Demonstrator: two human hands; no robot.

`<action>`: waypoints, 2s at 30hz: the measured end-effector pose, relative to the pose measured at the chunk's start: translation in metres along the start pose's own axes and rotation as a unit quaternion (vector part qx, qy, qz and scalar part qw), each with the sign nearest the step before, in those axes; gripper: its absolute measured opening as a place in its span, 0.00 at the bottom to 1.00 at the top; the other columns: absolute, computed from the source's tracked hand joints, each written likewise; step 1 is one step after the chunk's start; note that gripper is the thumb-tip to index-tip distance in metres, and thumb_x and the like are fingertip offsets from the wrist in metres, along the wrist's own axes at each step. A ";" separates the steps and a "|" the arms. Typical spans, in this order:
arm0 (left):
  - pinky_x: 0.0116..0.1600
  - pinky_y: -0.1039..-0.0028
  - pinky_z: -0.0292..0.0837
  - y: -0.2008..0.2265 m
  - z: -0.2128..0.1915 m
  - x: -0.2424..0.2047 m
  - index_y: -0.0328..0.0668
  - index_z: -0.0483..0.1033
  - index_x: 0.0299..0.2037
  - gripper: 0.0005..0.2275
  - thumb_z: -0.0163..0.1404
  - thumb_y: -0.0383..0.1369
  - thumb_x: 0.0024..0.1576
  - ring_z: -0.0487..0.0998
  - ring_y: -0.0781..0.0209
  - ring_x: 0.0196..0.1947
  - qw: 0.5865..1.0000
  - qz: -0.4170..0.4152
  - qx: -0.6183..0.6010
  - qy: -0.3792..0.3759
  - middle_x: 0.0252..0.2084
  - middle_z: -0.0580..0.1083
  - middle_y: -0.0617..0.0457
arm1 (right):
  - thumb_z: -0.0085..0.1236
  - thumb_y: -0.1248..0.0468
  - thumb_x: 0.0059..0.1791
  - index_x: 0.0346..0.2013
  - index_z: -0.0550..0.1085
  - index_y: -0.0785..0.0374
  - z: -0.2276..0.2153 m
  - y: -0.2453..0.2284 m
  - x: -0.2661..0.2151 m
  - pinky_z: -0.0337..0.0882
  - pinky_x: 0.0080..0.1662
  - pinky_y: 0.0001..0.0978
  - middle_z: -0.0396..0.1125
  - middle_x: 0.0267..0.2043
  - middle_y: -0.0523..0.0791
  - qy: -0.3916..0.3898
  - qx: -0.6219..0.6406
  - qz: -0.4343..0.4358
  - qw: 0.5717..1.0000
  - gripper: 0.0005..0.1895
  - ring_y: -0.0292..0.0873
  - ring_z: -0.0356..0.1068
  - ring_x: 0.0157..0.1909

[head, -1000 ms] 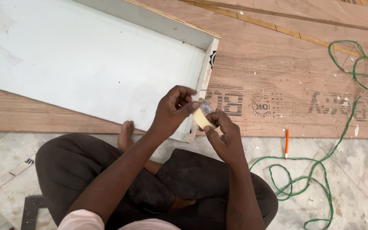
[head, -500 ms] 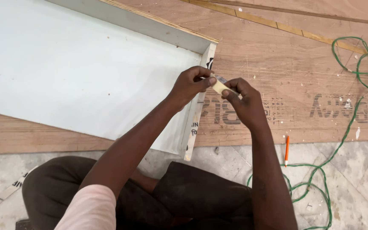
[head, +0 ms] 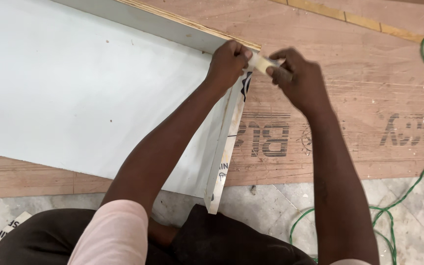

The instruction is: The person sits on the floor and applies strips of masking tape to the edge of a white rectangular board. They tear pieces of tape from a roll and press them down along the board's edge, smoothing them with their fingers.

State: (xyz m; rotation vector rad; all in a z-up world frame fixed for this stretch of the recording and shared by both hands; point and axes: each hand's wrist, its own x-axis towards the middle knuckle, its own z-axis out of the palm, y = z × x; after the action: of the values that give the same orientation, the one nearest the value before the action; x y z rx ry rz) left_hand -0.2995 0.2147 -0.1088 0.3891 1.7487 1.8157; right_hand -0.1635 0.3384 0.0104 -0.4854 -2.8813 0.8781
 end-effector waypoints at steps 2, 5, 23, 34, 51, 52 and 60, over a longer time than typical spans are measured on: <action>0.34 0.72 0.74 0.000 0.006 0.010 0.35 0.74 0.36 0.07 0.55 0.32 0.59 0.76 0.64 0.29 0.998 0.009 0.047 0.044 0.30 0.76 0.52 | 0.62 0.57 0.55 0.54 0.75 0.59 -0.003 0.004 0.014 0.70 0.32 0.34 0.75 0.30 0.43 0.012 -0.094 -0.040 0.995 0.15 0.39 0.74 0.30; 0.39 0.70 0.74 -0.006 0.010 0.020 0.37 0.76 0.35 0.06 0.56 0.32 0.58 0.79 0.63 0.32 0.980 0.095 0.136 0.114 0.31 0.79 0.52 | 0.63 0.55 0.55 0.51 0.79 0.57 -0.005 0.010 0.030 0.68 0.31 0.36 0.75 0.29 0.45 0.007 -0.197 -0.059 0.979 0.13 0.42 0.73 0.28; 0.35 0.76 0.69 -0.025 0.003 -0.005 0.36 0.71 0.35 0.10 0.57 0.34 0.58 0.68 0.70 0.29 0.995 0.031 -0.018 0.093 0.30 0.71 0.55 | 0.59 0.60 0.52 0.57 0.77 0.58 0.024 0.052 0.035 0.72 0.30 0.29 0.76 0.34 0.45 -0.122 0.142 0.128 0.974 0.18 0.33 0.73 0.30; 0.51 0.73 0.82 -0.025 -0.001 -0.008 0.37 0.69 0.39 0.05 0.52 0.29 0.63 0.80 0.67 0.42 0.990 0.041 -0.136 0.016 0.41 0.78 0.48 | 0.57 0.61 0.54 0.66 0.72 0.57 0.036 0.059 0.031 0.75 0.44 0.26 0.76 0.44 0.46 -0.145 0.249 0.129 0.949 0.24 0.32 0.74 0.41; 0.51 0.74 0.79 -0.032 -0.021 0.002 0.37 0.69 0.44 0.07 0.51 0.31 0.63 0.79 0.68 0.44 0.990 0.035 -0.118 -0.072 0.45 0.78 0.51 | 0.56 0.57 0.52 0.68 0.68 0.58 0.039 0.050 0.027 0.67 0.28 0.27 0.71 0.33 0.44 -0.153 0.269 0.155 0.938 0.28 0.32 0.63 0.24; 0.50 0.74 0.78 -0.034 -0.022 0.003 0.36 0.69 0.45 0.07 0.52 0.31 0.62 0.78 0.68 0.43 0.988 0.042 -0.122 -0.080 0.43 0.77 0.51 | 0.56 0.58 0.53 0.67 0.69 0.57 0.040 0.048 0.026 0.67 0.28 0.27 0.71 0.32 0.44 -0.149 0.257 0.157 0.942 0.27 0.32 0.63 0.24; 0.40 0.75 0.77 -0.038 0.000 0.004 0.33 0.73 0.41 0.07 0.53 0.30 0.61 0.74 0.67 0.34 0.993 -0.014 -0.117 0.031 0.36 0.74 0.52 | 0.62 0.59 0.53 0.42 0.79 0.65 0.016 0.051 0.035 0.65 0.27 0.25 0.69 0.25 0.41 -0.081 0.157 0.150 0.973 0.11 0.31 0.64 0.25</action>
State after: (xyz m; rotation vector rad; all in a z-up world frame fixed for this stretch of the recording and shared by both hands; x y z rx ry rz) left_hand -0.2950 0.2156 -0.1467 0.2143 1.5505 2.0046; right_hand -0.1855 0.3814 -0.0321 -0.8637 -2.7675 1.4520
